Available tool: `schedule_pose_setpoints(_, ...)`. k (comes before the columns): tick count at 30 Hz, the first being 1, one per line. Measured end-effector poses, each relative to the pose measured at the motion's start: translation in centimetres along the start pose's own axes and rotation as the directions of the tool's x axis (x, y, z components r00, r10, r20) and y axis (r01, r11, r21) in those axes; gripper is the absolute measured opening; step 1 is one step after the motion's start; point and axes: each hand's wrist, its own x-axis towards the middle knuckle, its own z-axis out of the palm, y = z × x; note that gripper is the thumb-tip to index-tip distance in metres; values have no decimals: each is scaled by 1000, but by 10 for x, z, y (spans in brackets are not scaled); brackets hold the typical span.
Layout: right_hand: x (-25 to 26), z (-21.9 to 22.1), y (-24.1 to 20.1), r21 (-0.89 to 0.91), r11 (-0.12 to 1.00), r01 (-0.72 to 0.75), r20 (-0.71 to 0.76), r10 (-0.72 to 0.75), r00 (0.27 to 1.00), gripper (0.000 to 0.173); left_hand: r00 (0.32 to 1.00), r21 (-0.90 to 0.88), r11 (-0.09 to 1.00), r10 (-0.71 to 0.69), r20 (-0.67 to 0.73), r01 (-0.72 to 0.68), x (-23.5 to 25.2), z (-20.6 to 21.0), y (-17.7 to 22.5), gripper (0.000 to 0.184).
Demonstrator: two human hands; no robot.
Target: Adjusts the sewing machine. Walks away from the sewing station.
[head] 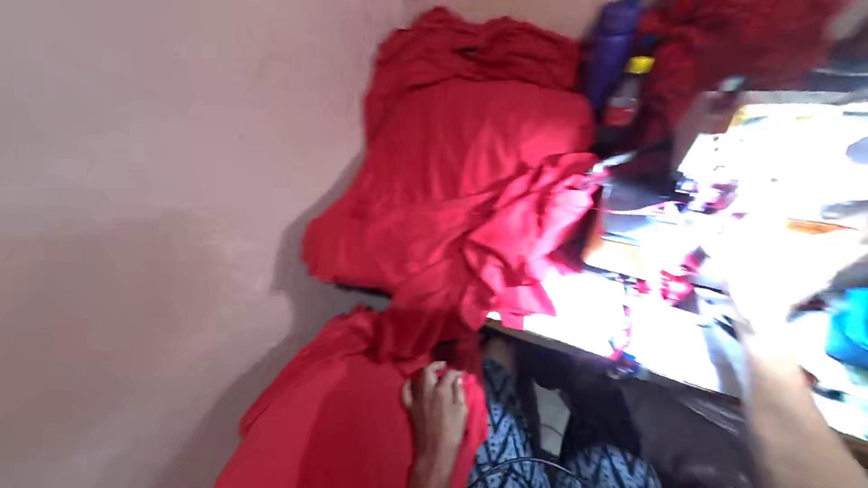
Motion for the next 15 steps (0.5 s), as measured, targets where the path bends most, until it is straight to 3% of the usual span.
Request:
schedule_pose_setpoints(2,-2,-3,2,-25,987,-159,-97,156,983,83,1000,3,1000,20,-15,-20,1,2,0,19)
schedule_pose_setpoints(4,12,0,22,-101,983,-155,-215,130,968,128,999,12,1000,21,-29,-21,0,3,1,19)
schedule_pose_setpoints(5,16,0,31,-183,970,-162,-261,111,959,136,999,13,1000,15,-31,-14,0,2,1,19)
schedule_pose_setpoints(9,5,-8,16,-203,954,-223,-255,169,952,131,999,-11,1000,19,-28,-19,1,5,1,18)
schedule_pose_setpoints(15,-24,-22,-8,-319,932,-170,-209,105,972,119,998,-4,998,57,10,-57,2,4,-4,19)
